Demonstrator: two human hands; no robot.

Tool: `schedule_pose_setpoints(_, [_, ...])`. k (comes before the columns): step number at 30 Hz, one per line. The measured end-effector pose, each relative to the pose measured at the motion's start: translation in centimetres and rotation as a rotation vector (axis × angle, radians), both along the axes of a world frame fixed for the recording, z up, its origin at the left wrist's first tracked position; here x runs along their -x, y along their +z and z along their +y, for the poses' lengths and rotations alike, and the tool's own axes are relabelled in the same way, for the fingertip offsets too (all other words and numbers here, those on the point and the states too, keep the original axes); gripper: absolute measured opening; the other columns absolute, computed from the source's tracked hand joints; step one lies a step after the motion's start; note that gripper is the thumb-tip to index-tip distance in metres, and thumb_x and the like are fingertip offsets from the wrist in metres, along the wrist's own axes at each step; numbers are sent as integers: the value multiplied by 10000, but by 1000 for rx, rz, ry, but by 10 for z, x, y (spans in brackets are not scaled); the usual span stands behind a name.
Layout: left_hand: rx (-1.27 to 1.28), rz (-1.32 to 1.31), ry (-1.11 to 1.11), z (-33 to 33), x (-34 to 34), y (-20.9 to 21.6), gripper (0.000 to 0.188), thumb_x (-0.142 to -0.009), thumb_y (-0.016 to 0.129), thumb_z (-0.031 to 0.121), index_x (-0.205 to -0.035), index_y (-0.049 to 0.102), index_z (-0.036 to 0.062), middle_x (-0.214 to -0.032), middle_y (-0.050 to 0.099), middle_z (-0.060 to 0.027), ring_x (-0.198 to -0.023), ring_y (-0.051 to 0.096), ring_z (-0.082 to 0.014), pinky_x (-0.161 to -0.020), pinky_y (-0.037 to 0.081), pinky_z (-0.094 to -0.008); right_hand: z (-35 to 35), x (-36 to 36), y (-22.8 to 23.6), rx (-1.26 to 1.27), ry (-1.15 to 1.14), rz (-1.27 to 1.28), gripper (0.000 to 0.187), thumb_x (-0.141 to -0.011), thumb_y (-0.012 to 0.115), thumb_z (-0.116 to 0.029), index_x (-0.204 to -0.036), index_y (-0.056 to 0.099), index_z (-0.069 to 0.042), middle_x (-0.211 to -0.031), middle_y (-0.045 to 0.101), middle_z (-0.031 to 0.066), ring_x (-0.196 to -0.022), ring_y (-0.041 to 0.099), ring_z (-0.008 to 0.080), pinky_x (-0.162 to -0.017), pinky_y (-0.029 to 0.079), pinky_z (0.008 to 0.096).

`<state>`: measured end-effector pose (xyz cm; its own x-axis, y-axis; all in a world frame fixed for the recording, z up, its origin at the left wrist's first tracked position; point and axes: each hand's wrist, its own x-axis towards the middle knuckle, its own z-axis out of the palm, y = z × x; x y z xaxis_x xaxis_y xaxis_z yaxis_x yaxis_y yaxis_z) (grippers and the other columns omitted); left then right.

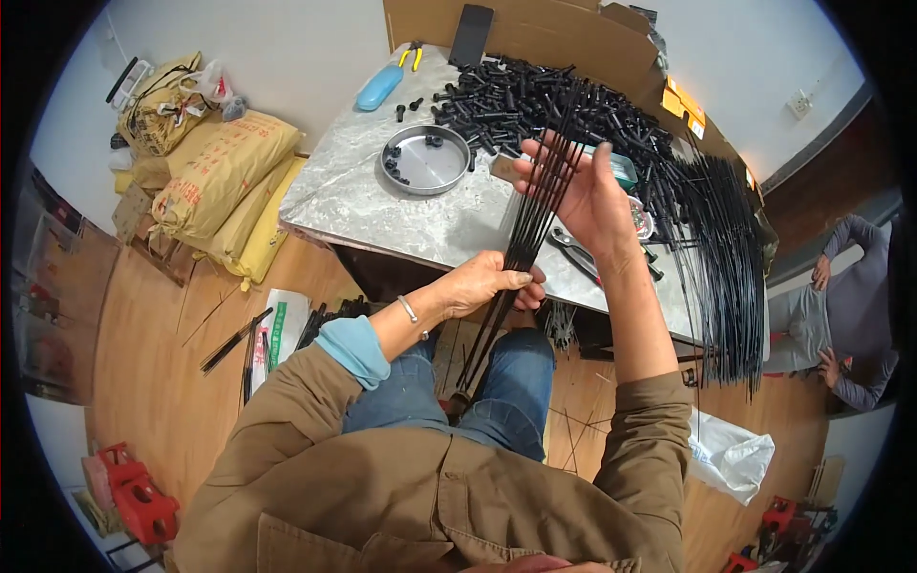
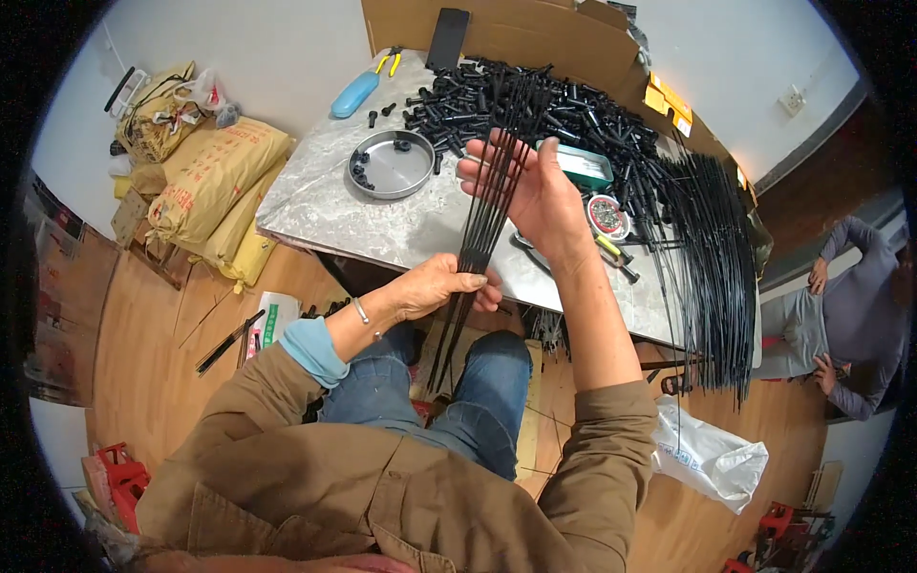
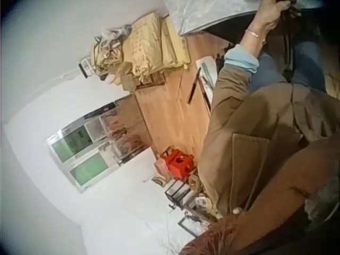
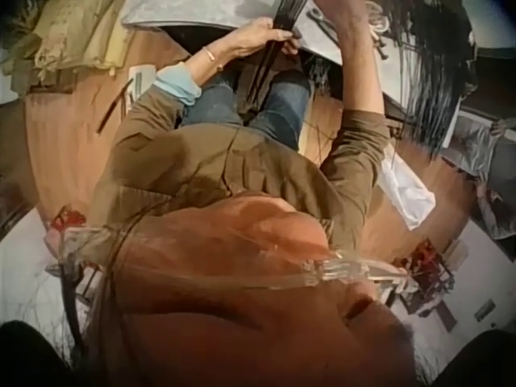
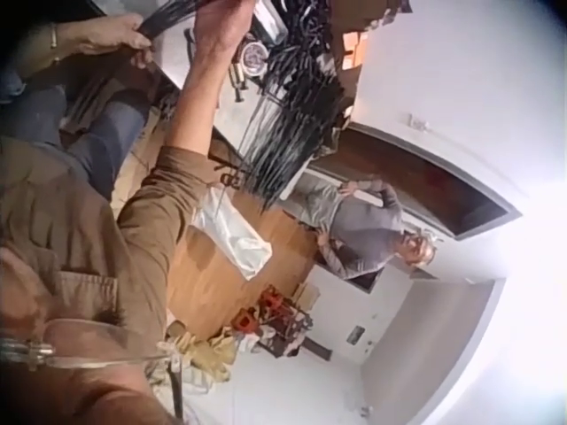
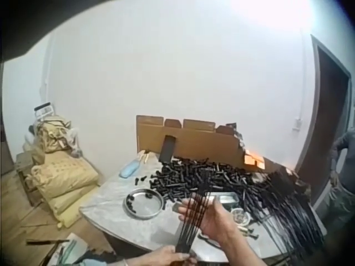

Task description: Assembling black rods with plastic connectors and trimming them using pliers.

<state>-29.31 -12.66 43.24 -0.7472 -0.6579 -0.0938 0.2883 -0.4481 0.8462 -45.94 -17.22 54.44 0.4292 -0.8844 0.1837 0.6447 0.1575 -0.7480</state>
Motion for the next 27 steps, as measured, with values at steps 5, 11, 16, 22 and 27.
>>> schedule_pose_setpoints(5, [34,-83,13,4,2,8,372,-917,595,152,-1206,503,-63,-1017,647,-143,-913,645,-216,-814,515,-297,7,-5,12,53,-151,371,363,-993,467,-241,-1232,488,32,-939,616,86,-818,648,204,-799,561,383])
schedule_pose_setpoints(11, [192,-200,489,24,-1,24,838,-784,757,227,-1407,259,-31,-1277,470,-170,-1156,503,-243,-934,437,-339,26,-3,13,153,-138,394,205,-973,508,-168,-1071,557,6,-901,619,85,-861,643,215,-813,549,369])
schedule_pose_setpoints(16, [1327,-604,550,-27,-18,17,970,-628,829,362,-1403,321,74,-1384,345,-213,-1243,374,-401,-1046,334,-473,44,-15,-3,415,-102,507,237,-958,537,-185,-1073,586,16,-930,640,104,-885,635,204,-821,512,343])
schedule_pose_setpoints(22, [1658,-647,30,-41,-20,14,838,-613,780,521,-1281,500,98,-1422,353,-179,-1312,323,-381,-1088,281,-495,70,-27,-15,365,-145,575,197,-970,494,-111,-1092,584,15,-935,660,115,-924,637,202,-845,509,329])
schedule_pose_setpoints(27, [1503,-764,81,-38,-30,29,1068,-601,767,571,-1427,315,67,-1485,288,-180,-1407,192,-360,-1144,198,-456,71,-23,-22,438,-224,574,198,-971,484,-96,-1105,583,11,-932,662,96,-914,631,175,-845,501,320])
